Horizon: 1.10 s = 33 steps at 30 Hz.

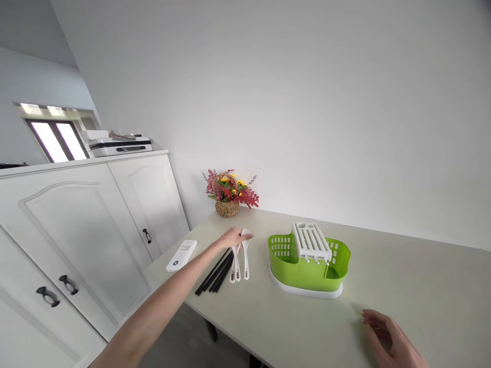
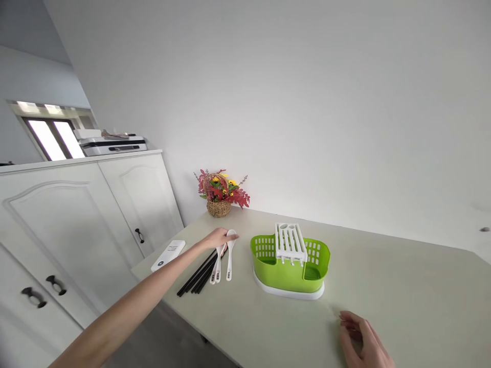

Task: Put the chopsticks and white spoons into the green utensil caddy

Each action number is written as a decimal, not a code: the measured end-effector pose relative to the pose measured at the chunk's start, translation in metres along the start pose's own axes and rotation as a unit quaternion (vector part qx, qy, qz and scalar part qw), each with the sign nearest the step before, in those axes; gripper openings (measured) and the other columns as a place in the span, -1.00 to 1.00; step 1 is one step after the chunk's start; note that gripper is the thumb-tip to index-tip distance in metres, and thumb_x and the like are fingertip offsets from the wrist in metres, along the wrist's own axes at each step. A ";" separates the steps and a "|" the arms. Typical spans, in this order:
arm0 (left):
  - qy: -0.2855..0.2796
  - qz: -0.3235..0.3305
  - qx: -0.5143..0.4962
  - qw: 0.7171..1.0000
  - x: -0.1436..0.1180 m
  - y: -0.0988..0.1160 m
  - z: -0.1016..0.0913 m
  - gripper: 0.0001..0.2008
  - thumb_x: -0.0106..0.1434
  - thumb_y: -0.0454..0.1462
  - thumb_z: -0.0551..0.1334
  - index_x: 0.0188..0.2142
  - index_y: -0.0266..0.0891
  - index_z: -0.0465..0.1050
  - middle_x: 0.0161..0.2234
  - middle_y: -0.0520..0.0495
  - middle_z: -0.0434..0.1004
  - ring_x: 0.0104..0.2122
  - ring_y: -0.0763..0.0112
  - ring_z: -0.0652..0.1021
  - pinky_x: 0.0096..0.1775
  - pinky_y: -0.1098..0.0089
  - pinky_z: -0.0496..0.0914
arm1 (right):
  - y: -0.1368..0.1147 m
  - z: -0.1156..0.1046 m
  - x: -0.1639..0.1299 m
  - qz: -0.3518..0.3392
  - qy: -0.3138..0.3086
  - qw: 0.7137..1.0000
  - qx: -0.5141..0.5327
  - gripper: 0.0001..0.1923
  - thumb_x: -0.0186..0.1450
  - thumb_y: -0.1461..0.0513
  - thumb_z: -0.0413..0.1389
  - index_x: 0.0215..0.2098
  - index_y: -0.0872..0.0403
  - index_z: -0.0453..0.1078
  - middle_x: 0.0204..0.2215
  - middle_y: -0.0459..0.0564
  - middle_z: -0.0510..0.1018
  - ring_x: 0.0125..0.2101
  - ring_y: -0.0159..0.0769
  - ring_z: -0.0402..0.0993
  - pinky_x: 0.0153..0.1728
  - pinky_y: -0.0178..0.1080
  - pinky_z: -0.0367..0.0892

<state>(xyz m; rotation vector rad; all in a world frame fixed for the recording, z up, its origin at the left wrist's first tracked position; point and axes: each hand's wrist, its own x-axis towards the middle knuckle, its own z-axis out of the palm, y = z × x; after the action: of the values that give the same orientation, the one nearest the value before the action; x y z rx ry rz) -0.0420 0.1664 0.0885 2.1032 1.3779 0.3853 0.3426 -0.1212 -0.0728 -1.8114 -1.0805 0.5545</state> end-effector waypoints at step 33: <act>0.223 0.182 0.207 0.935 0.001 -0.002 0.067 -0.63 0.48 -0.04 0.09 -0.30 -0.19 0.51 -0.30 -0.13 0.59 -0.19 0.20 0.57 -0.08 0.26 0.38 | -0.014 -0.002 -0.009 -0.018 0.015 0.999 -0.027 -0.52 0.19 -0.15 0.06 -0.10 -0.06 0.46 -0.06 0.04 0.67 -0.07 -0.07 0.62 -0.11 -0.10 0.48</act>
<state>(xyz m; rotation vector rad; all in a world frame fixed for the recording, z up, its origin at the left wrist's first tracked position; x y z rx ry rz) -0.0076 0.1468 0.0343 2.7614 1.3960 0.8263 0.3334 -0.1274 -0.0604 -1.8380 -1.1149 0.4806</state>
